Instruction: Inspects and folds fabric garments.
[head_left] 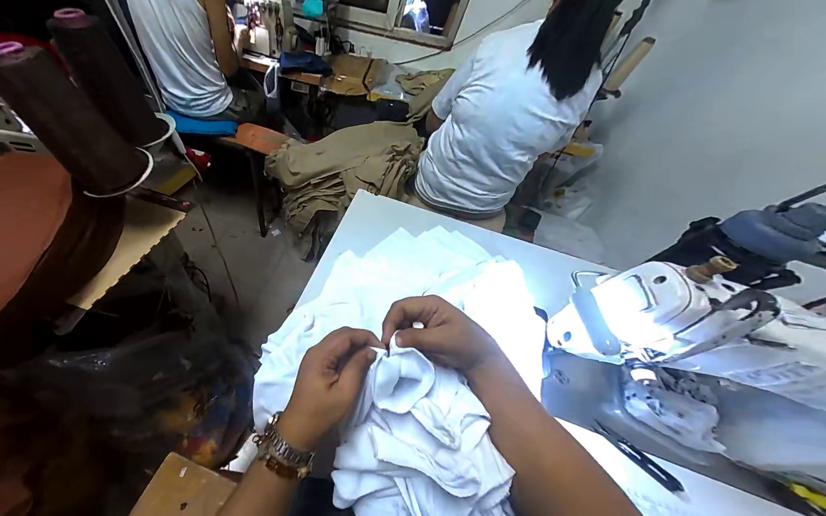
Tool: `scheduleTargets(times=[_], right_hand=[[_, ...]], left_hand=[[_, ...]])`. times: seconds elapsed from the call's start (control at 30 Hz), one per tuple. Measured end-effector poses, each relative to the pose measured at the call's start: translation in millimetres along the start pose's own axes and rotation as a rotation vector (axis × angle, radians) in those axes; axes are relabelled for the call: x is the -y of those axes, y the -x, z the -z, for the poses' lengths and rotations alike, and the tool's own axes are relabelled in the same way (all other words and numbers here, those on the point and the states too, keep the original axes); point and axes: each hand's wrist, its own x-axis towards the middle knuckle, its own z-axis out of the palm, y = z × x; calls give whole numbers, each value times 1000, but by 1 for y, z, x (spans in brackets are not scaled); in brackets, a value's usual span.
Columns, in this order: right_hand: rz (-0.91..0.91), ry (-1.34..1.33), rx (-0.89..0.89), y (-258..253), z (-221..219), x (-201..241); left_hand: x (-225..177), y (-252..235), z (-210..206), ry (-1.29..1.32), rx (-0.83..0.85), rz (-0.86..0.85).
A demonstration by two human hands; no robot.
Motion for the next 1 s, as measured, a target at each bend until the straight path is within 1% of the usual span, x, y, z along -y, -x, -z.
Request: scheduleTargets(times=[0.1, 0.33, 0.47, 0.53, 0.6, 0.63, 0.7, 0.77, 0.8, 0.83, 0.9, 0.93, 1.0], right_hand=[[-23, -34, -29, 0, -1, -4], [-106, -99, 10, -4, -2, -13], [-187, -128, -7, -5, -5, -14], [-217, -148, 0, -5, -5, -16], [-206, -151, 3, -6, -4, -20], [-200, -117, -30, -7, -6, -20], [-170, 8, -183, -10, -12, -14], [-64, 155, -375, -11, -18, -5], [12, 240, -418, -9, -18, 2], [100, 321, -402, -4, -16, 9], [263, 477, -239, 3, -16, 22], [302, 597, -159, 6, -23, 27], [278, 936, -56, 11, -42, 34]], left_hand=[[4, -3, 0, 24, -15, 5], [6, -4, 4, 47, -55, 48], [10, -4, 2, 27, -83, 46], [13, -3, 0, 0, -127, 30], [14, -1, -4, -18, -200, 17], [15, 0, -6, -28, -242, 12], [17, 0, -9, -41, -306, 18], [21, -1, -9, 17, -350, 61], [23, -2, -8, 57, -386, 91], [23, -3, -6, 96, -415, 130], [21, -2, -2, 142, -446, 189], [20, -1, 0, 151, -439, 196], [15, 1, 2, 134, -416, 215]])
